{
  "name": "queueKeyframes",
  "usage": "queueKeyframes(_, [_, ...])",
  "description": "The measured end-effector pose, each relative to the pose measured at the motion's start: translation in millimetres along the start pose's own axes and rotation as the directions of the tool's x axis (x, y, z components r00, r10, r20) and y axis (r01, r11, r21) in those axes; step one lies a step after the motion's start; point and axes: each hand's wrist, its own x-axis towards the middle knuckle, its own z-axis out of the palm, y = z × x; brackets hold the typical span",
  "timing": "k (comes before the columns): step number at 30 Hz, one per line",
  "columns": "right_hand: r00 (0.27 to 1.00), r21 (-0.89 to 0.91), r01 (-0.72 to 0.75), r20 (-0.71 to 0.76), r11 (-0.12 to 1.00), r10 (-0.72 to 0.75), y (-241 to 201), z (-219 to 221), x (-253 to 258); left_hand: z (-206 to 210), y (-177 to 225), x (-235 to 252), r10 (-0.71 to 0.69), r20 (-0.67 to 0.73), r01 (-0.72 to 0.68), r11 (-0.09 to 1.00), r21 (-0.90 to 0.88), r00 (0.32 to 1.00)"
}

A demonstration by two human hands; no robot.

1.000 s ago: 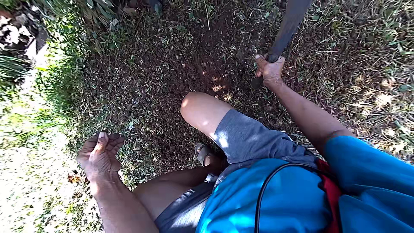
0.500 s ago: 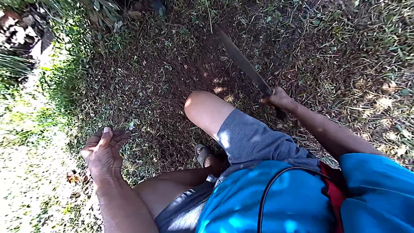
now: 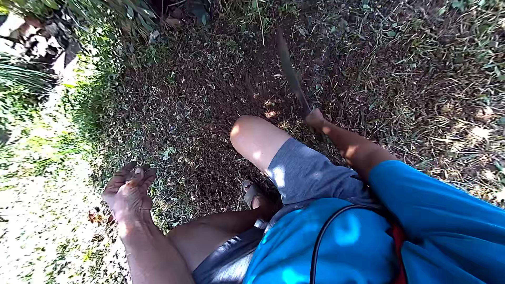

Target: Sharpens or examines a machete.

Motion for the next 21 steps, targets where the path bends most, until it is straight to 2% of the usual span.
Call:
queueKeyframes(1, [0.986, -0.142, -0.113, 0.104, 0.983, 0.129, 17.1, 3.4, 0.0, 3.2, 1.0, -0.1, 0.0, -0.005, 0.0, 1.0, -0.01, 1.0])
queueKeyframes(2, [0.964, -0.187, -0.18, 0.161, 0.966, 0.211, 24.9, 5.6, -6.5, 4.9, 3.3, 0.7, 0.005, -0.006, -0.005, 1.0, -0.016, 1.0])
queueKeyframes(4, [0.946, -0.142, -0.225, 0.203, 0.964, 0.251, 35.5, 3.0, -27.3, 3.9, 3.0, -1.8, -0.002, 0.008, 0.002, 1.0, -0.02, 1.0])
queueKeyframes(8, [0.98, -0.179, -0.098, 0.155, 0.979, 0.127, 49.4, -37.2, -48.2, 9.6, 3.3, 2.0, 0.016, 0.046, -0.015, 1.0, -0.026, 0.999])
queueKeyframes(10, [0.994, -0.187, -0.03, 0.096, 0.982, 0.049, 40.4, -55.6, -64.5, 11.1, 3.1, 2.9, 0.025, 0.048, -0.024, 0.999, -0.023, 0.999])
queueKeyframes(12, [0.998, -0.096, 0.062, 0.007, 0.993, -0.062, 19.3, -70.3, -79.3, 10.3, 1.6, 3.6, 0.037, 0.051, -0.036, 0.999, -0.025, 0.998])
queueKeyframes(14, [0.964, 0.095, 0.248, -0.122, 0.964, -0.236, -5.5, -80.3, -86.3, 8.6, 0.7, 4.6, 0.054, 0.062, -0.053, 0.998, -0.031, 0.997])
queueKeyframes(16, [0.895, 0.338, 0.437, -0.261, 0.834, -0.363, -41.3, -88.0, -89.0, 5.5, -0.4, 4.8, 0.062, 0.045, -0.061, 0.997, -0.037, 0.997])
queueKeyframes(18, [0.807, 0.509, 0.591, -0.394, 0.626, -0.44, -77.9, -90.8, -80.3, 2.0, -0.1, 3.6, 0.071, 0.011, -0.071, 0.996, -0.045, 0.997])
queueKeyframes(20, [0.757, 0.601, 0.653, -0.485, 0.462, -0.438, -105.3, -82.7, -62.1, -2.8, -1.1, 4.3, 0.085, -0.02, -0.086, 0.994, -0.064, 0.996])
queueKeyframes(21, [0.757, 0.631, 0.652, -0.503, 0.422, -0.418, -111.0, -72.6, -51.4, -4.0, -0.9, 4.0, 0.086, -0.033, -0.088, 0.993, -0.078, 0.996])
